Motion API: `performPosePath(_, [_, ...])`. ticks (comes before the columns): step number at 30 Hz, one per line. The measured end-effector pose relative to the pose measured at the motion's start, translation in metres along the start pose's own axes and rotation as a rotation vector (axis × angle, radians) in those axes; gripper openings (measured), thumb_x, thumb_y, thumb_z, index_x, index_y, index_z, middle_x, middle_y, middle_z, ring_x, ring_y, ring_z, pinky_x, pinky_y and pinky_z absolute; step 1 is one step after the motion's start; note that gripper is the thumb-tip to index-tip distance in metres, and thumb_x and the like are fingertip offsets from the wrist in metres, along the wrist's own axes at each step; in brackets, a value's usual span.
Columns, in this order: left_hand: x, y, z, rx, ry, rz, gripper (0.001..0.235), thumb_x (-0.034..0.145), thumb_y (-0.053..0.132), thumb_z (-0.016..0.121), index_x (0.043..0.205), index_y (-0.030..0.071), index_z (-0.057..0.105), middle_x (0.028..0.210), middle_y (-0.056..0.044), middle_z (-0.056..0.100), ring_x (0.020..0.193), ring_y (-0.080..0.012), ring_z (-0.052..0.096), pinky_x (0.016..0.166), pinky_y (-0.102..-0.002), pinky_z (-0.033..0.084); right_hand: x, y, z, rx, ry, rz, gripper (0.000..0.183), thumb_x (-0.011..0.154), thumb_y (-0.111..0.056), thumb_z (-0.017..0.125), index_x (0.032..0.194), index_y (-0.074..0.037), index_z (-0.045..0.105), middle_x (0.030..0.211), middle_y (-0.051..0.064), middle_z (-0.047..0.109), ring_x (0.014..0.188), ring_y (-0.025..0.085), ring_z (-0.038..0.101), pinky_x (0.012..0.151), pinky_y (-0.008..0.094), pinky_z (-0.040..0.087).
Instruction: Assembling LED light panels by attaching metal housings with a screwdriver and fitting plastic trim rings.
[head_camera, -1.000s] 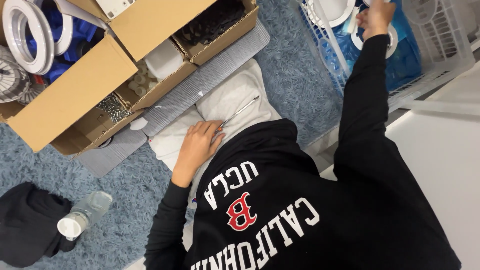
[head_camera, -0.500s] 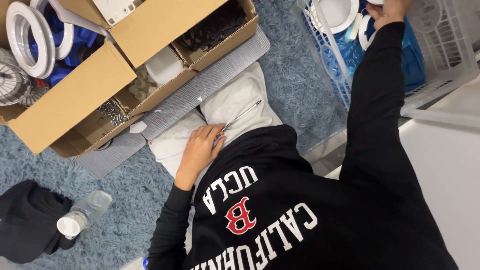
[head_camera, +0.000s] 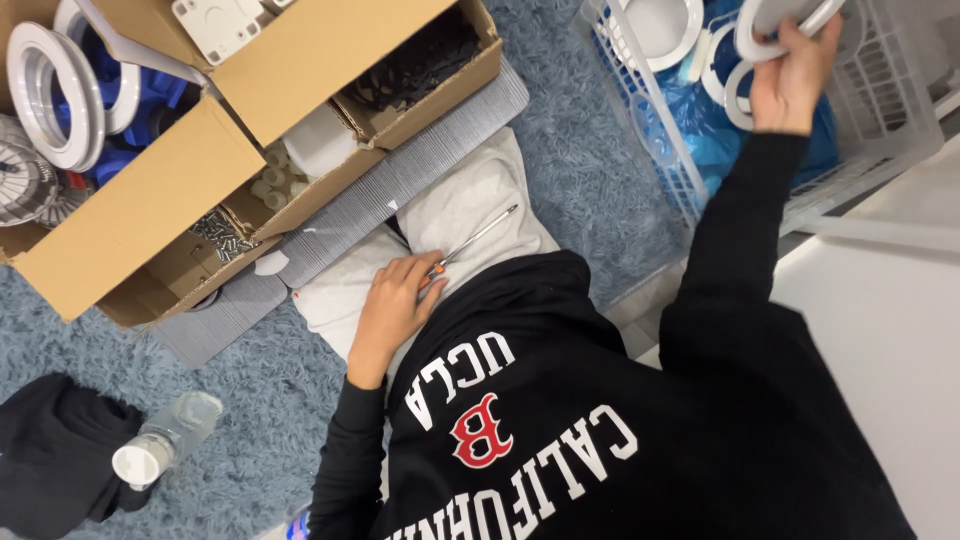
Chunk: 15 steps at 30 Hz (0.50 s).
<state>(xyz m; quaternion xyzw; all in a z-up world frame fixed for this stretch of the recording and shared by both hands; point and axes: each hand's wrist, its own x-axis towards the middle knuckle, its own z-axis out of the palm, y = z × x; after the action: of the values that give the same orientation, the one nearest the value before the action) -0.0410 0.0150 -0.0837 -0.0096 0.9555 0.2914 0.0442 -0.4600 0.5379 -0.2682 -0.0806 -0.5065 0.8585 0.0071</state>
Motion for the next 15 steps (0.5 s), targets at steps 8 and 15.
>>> performPosePath(8, [0.011,0.035,-0.04,-0.393,0.1,-0.071,0.043,0.097,0.021,0.078,0.136,0.004,0.069,0.127,-0.009,0.075,0.108,-0.0262,0.074,0.098,-0.036,0.057,-0.146,-0.06,0.182,-0.094,-0.491,0.105,0.073,0.105,0.02,0.059,0.163,-0.022,0.048,0.155,0.003,0.064,0.138,0.015,0.067,0.121,0.027,0.058])
performPosePath(15, [-0.002,0.01,0.003,-1.412,0.178,0.044,0.108,0.1,0.049,0.082,0.178,0.015,0.016,0.176,-0.016,0.035,0.146,-0.0244,0.052,0.117,-0.047,0.053,-0.284,-0.025,0.358,-0.578,-1.088,0.161,0.047,0.097,-0.008,0.083,0.143,-0.005,0.07,0.127,0.01,0.069,0.105,0.011,0.065,0.088,0.029,0.061])
